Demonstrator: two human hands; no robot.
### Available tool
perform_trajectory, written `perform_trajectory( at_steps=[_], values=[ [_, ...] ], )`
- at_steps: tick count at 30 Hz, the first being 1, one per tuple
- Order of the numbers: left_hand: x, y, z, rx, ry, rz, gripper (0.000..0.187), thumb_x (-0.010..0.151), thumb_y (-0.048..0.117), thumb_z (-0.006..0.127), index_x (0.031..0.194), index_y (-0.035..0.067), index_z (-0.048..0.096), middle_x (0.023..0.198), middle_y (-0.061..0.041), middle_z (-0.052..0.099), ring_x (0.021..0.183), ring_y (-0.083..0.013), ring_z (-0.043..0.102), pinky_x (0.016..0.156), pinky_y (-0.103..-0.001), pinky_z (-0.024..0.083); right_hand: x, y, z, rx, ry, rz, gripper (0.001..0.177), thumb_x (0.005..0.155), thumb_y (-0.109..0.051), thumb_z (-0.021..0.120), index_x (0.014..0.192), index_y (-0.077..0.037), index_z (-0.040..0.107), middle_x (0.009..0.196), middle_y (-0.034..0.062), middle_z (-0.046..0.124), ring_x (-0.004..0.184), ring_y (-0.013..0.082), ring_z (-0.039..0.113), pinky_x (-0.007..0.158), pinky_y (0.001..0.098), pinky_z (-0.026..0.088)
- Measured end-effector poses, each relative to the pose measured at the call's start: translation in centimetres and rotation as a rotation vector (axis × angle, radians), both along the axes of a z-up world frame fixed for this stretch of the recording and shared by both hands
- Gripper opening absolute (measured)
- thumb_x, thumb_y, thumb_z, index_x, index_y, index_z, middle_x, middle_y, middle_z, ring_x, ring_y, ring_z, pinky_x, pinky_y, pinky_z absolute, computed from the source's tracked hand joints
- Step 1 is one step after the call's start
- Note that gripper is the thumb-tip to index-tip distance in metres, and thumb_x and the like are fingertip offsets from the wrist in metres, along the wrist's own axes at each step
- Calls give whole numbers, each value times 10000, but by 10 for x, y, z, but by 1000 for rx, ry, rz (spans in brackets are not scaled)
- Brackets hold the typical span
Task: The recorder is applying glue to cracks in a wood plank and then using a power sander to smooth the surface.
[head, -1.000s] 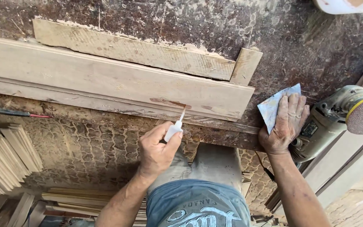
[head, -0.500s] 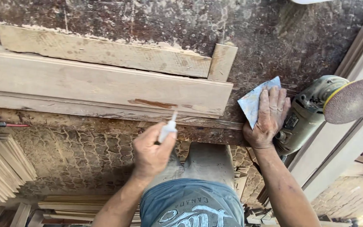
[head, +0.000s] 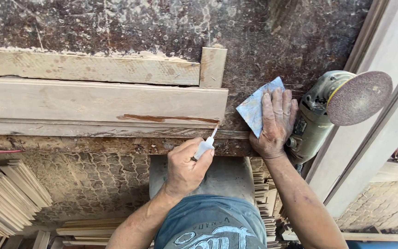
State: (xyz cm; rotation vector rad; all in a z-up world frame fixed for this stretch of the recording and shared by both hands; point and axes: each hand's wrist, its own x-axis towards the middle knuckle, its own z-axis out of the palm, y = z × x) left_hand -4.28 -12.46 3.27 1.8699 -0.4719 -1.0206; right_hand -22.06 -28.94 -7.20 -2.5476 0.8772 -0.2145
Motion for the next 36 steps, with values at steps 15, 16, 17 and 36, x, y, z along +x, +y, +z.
perform_trajectory(
  at_steps=[15,16,17,36],
  values=[
    [-12,-6,1,160,108,-30,193,912,84,738,803,-40,640,685,-73,552,597,-142,525,551,-305,440,-4,-1,-7,13,11,2,580,997,-228,656,1507,7,513,1604,257,452,1546,478,350,1286,644,210],
    [-14,-3,7,145,98,-32,193,912,84,738,803,-40,640,685,-73,552,597,-142,525,551,-305,440,-4,2,-8,-2,1,-1,580,997,-228,656,1507,7,513,1604,257,452,1546,478,350,1286,644,210],
    [-14,-6,10,89,131,5,137,895,82,733,898,-35,663,755,-76,605,660,-138,572,594,-293,475,-1,-1,-10,-4,-16,18,700,949,-327,685,1515,20,466,1598,270,414,1525,499,314,1261,651,187],
    [-7,-188,-151,-380,-826,-163,267,873,43,668,1137,9,654,1257,-230,675,1217,-376,666,1098,-435,533,13,38,33,132,310,-99,971,850,-602,664,1579,-67,310,1654,260,200,1543,439,130,1197,641,105]
  ],
)
